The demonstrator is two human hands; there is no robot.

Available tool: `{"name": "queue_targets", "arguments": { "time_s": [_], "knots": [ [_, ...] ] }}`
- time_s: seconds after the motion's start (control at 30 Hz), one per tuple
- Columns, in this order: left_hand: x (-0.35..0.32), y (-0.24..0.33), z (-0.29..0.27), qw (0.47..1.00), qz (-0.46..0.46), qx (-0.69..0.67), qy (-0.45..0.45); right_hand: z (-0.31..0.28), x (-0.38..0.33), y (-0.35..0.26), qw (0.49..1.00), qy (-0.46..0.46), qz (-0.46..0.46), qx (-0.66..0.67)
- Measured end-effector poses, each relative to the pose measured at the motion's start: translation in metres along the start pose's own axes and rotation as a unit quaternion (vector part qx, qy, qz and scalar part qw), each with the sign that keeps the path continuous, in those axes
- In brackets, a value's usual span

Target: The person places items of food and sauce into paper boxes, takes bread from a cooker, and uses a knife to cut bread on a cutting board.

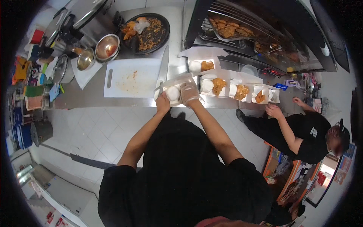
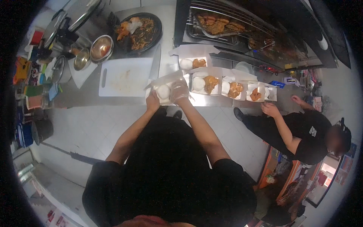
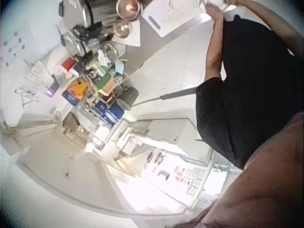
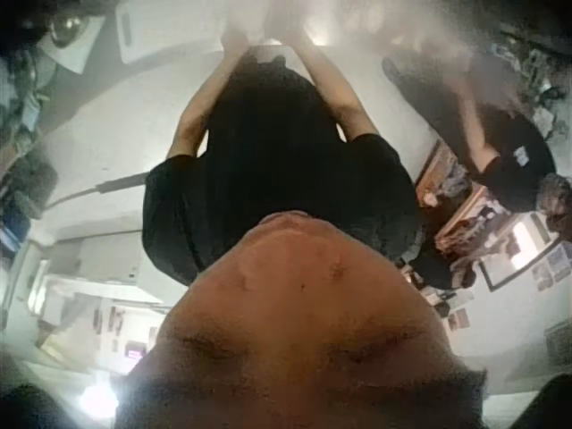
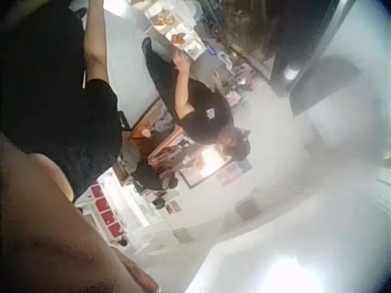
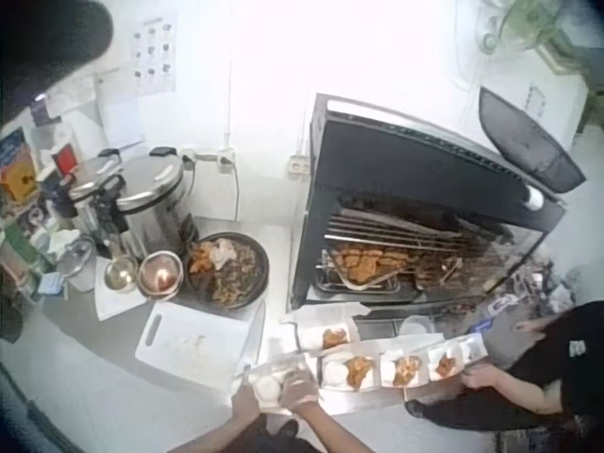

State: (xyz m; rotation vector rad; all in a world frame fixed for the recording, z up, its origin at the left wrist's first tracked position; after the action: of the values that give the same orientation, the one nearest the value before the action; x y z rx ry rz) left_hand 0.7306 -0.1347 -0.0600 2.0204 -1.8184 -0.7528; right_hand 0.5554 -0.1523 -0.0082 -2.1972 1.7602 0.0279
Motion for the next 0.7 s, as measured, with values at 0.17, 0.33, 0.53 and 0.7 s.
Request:
{"name": "queue_targets", "arguments": {
  "time_s": [0.17, 0.33, 0.53, 0.7],
  "knots": [
    [0.009, -0.011, 0.008, 0.998, 0.046, 0.012, -0.039, -0.009, 0.004, -0.008, 0.997, -0.049, 0.005, 0.056],
    [0.017, -0.012, 0.015, 0.990, 0.092, 0.030, -0.098, -0.012, 0.003, -0.002, 0.996, -0.083, 0.012, 0.021],
    [0.020, 0.006, -0.004, 0.982, 0.069, 0.010, -0.174, 0.006, -0.003, 0.008, 0.996, 0.034, 0.073, 0.047],
    [0.016, -0.003, -0.014, 0.981, 0.027, -0.054, -0.183, -0.087, -0.029, 0.007, 0.949, 0.056, 0.083, 0.300]
  ]
}}
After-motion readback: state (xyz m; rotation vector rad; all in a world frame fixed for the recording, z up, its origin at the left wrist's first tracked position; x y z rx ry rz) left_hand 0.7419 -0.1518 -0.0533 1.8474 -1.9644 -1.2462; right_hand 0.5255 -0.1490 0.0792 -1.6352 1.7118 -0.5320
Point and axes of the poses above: each hand's wrist, its own x-axis towards the middle knuckle, its own z-axis out of the palm, y = z × x, the point moved 3 cm from there along x, towards the middle knuckle, and after that the axes turned 15 degrees about x, right-handed, at the moved point
